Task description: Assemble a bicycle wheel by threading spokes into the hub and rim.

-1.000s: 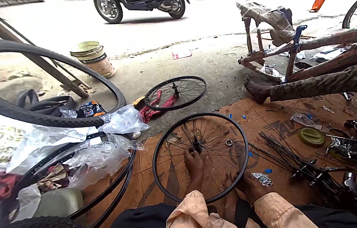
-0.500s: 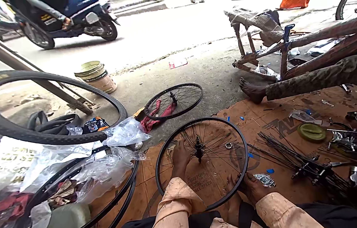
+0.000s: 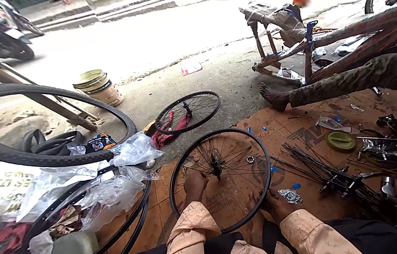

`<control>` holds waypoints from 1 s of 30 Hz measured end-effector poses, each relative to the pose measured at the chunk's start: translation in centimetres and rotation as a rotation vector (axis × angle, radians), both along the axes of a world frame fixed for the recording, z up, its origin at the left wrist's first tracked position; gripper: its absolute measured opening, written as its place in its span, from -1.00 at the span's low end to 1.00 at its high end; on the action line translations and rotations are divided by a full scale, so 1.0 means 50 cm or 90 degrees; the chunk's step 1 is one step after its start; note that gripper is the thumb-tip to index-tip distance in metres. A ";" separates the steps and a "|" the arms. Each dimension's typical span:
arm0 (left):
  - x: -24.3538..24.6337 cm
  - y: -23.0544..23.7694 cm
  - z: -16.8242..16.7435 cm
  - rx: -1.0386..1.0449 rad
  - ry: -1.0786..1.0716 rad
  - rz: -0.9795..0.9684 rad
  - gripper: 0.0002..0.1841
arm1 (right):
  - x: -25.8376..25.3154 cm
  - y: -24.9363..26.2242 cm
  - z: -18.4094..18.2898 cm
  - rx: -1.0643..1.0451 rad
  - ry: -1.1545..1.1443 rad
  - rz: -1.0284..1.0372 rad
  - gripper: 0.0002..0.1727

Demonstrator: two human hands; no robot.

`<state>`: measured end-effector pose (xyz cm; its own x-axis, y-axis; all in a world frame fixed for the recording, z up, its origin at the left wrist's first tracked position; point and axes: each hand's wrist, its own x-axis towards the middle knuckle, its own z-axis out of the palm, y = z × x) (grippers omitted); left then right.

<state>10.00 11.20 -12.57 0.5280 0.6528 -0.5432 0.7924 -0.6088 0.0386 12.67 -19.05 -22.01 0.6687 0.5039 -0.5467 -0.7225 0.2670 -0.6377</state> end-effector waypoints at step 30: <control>-0.025 0.001 -0.106 0.024 -0.129 0.041 -0.68 | 0.029 -0.017 -0.002 -0.081 -0.128 -0.037 -0.67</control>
